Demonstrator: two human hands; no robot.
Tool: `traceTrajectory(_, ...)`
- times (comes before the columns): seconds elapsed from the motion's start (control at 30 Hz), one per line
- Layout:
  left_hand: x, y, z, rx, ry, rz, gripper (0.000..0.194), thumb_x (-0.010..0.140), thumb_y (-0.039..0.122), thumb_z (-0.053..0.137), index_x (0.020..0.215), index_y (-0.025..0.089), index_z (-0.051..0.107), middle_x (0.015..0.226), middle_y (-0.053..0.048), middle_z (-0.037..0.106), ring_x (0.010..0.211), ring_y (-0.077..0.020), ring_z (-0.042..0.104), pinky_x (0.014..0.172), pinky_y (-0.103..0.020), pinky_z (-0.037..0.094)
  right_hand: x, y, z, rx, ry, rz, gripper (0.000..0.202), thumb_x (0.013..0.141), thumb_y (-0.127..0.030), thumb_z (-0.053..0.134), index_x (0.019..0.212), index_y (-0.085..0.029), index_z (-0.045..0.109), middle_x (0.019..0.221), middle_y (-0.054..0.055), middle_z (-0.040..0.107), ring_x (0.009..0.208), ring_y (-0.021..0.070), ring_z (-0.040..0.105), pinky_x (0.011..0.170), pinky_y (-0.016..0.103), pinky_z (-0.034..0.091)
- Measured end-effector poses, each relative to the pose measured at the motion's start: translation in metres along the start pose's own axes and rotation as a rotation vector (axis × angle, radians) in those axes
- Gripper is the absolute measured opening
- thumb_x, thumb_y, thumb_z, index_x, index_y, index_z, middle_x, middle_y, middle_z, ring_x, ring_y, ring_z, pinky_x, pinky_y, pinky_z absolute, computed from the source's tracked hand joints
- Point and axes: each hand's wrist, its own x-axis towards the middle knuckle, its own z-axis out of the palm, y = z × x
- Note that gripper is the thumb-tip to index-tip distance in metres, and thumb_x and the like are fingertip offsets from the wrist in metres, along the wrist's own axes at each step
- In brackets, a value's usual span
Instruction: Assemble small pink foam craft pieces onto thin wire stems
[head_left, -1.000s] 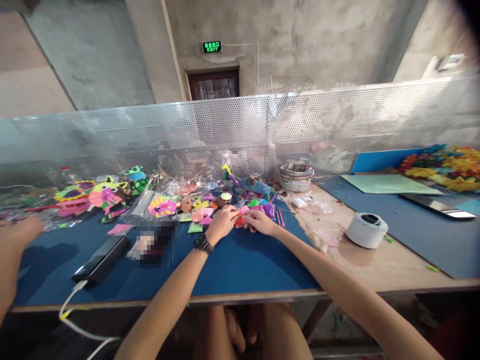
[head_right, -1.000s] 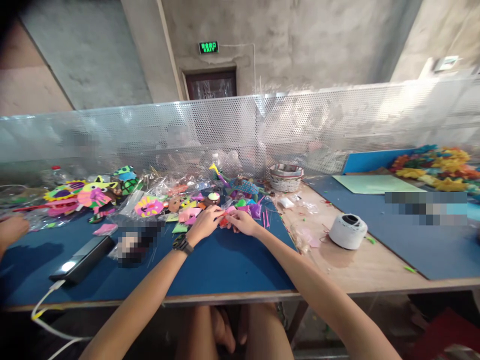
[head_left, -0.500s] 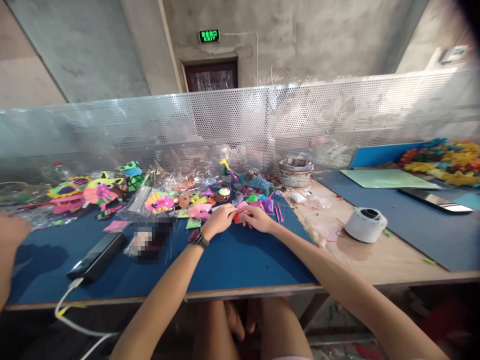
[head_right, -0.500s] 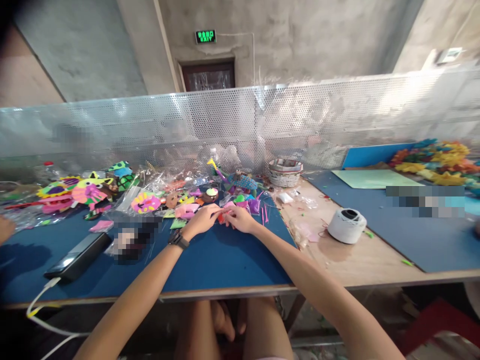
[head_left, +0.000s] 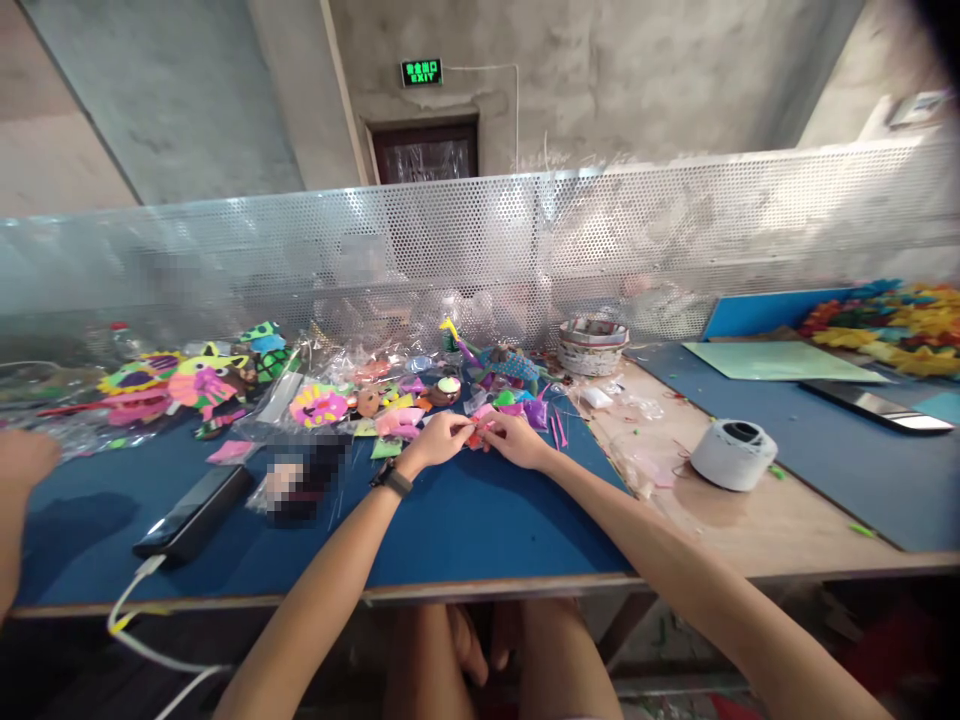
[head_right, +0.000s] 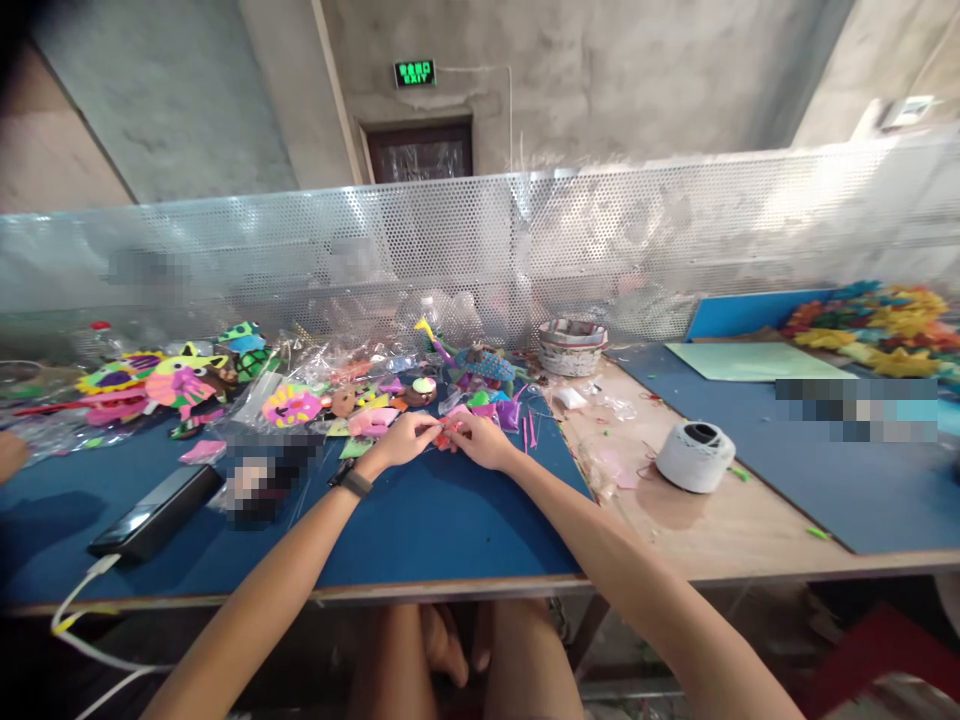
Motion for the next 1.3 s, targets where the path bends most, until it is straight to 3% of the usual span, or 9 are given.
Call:
traceTrajectory(0.17,0.000,0.000,-0.002,-0.033,-0.023,-0.021,0.038,0.096,0.033,0.046,0.076,0.013,0.072,0.071,-0.004,0.070,0.063,-0.0154,0.060,0.060,-0.024,0.041,0.000,-0.003,-0.001,0.001,0.028,0.000,0.021,0.095,-0.038,0.057,0.104,-0.020,0.062,0.077,0.003,0.074,0.069,0.0165,0.070,0.063,0.025,0.051)
traceTrajectory(0.3,-0.001,0.003,-0.001,0.037,0.083,0.004,0.030,0.095,0.032,0.049,0.091,0.015,0.074,0.084,-0.006,0.074,0.075,-0.0182,0.066,0.068,-0.026,0.046,0.001,-0.011,-0.002,0.092,0.051,-0.013,0.027,0.095,-0.043,0.054,0.098,-0.018,0.062,0.078,0.004,0.073,0.066,0.0160,0.068,0.060,0.025,0.050)
traceTrajectory(0.43,-0.002,0.005,-0.001,0.083,0.160,0.033,0.026,0.095,0.030,0.052,0.105,0.018,0.073,0.096,-0.007,0.075,0.083,-0.0190,0.068,0.076,-0.027,0.049,0.002,-0.012,-0.004,0.199,0.076,0.061,0.032,0.095,-0.049,0.052,0.097,-0.017,0.058,0.073,0.002,0.069,0.049,0.0115,0.057,0.044,0.022,0.043)
traceTrajectory(0.8,-0.002,0.007,0.000,0.095,0.163,0.045,0.027,0.097,0.029,0.048,0.099,0.017,0.073,0.089,-0.005,0.074,0.075,-0.0172,0.065,0.070,-0.026,0.046,-0.001,-0.008,-0.003,0.183,0.032,0.057,0.031,0.096,-0.046,0.049,0.100,-0.018,0.059,0.073,0.001,0.065,0.045,0.0098,0.053,0.042,0.021,0.041)
traceTrajectory(0.93,-0.002,0.009,-0.002,0.103,0.135,0.044,0.026,0.096,0.027,0.048,0.093,0.017,0.072,0.088,-0.005,0.074,0.075,-0.0171,0.065,0.069,-0.025,0.044,-0.001,-0.007,-0.004,0.065,0.000,-0.001,0.029,0.099,-0.042,0.047,0.105,-0.018,0.062,0.080,0.003,0.069,0.049,0.0099,0.055,0.048,0.022,0.043)
traceTrajectory(1.13,-0.001,0.009,-0.003,0.099,0.085,0.019,0.028,0.094,0.027,0.049,0.082,0.016,0.071,0.079,-0.004,0.072,0.070,-0.0162,0.062,0.065,-0.025,0.041,-0.001,-0.006,-0.011,-0.260,0.025,-0.063,0.022,0.099,-0.032,0.050,0.107,-0.021,0.067,0.092,0.004,0.073,0.072,0.0146,0.065,0.064,0.024,0.045)
traceTrajectory(1.3,0.001,0.008,-0.004,0.059,0.053,-0.008,0.035,0.096,0.032,0.046,0.079,0.015,0.071,0.074,-0.004,0.071,0.066,-0.0166,0.061,0.062,-0.026,0.042,0.000,-0.005,-0.011,-0.279,0.070,-0.085,0.023,0.099,-0.035,0.051,0.109,-0.023,0.067,0.094,0.004,0.073,0.080,0.0177,0.067,0.071,0.027,0.047)
